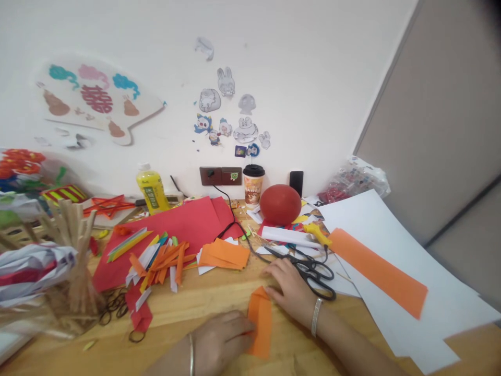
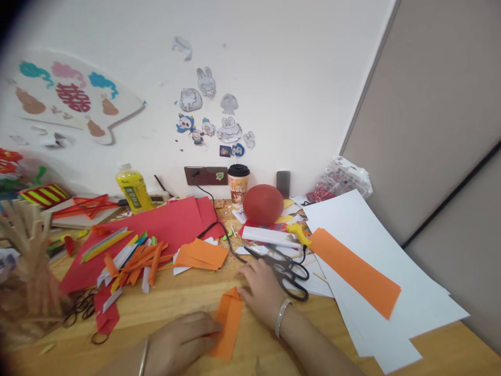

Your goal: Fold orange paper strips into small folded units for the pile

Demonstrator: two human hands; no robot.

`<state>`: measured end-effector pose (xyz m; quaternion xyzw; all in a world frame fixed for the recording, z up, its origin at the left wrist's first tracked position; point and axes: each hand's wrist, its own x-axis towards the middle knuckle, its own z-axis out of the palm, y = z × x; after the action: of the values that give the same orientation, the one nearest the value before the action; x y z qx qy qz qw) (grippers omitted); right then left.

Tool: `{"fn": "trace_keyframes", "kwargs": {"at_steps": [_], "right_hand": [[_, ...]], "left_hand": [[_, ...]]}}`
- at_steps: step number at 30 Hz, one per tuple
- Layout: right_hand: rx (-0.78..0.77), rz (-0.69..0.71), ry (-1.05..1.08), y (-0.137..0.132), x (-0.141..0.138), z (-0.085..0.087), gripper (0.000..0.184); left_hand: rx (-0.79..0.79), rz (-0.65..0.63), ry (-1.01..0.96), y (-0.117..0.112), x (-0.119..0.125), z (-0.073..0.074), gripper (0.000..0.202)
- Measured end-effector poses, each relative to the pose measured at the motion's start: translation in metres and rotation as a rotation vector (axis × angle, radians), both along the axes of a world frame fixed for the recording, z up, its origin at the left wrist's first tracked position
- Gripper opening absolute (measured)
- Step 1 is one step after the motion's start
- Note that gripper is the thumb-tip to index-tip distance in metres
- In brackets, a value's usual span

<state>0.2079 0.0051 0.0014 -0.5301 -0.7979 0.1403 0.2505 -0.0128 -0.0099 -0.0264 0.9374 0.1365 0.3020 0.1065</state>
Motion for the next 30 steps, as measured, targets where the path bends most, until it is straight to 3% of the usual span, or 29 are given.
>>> {"fn": "trace_keyframes", "kwargs": {"at_steps": [4,7,9,13,18,25,30], "right_hand": [[0.009,0.204,0.008,-0.003,0.002,0.004,0.021],[0.008,0.406,-0.002,-0.006,0.0,0.005,0.023],[0.049,0.474,-0.011,-0.007,-0.003,0.002,0.021],[0.113,0.494,0.005,-0.007,-0.009,-0.004,0.005],[0.122,0.495,0.028,-0.006,-0.009,-0.008,0.007],[0.043,0.482,0.011,-0.003,-0.006,-0.01,0.004],[-0.004,0.471,0.028,-0.003,-0.006,-0.006,0.008]], "left_hand": [[-0.165,0.146,-0.05,0.005,-0.004,-0.01,0.035],[-0.14,0.198,-0.059,0.007,-0.007,-0.002,0.031],[-0.099,0.164,-0.04,0.008,-0.006,0.007,0.031],[-0.119,0.072,-0.025,0.01,-0.002,0.016,0.032],[-0.073,0.103,-0.127,0.014,0.001,0.007,0.04],[-0.261,0.001,-0.031,0.023,-0.008,0.013,0.032],[-0.342,0.031,0.018,0.025,-0.011,0.008,0.037]]}}
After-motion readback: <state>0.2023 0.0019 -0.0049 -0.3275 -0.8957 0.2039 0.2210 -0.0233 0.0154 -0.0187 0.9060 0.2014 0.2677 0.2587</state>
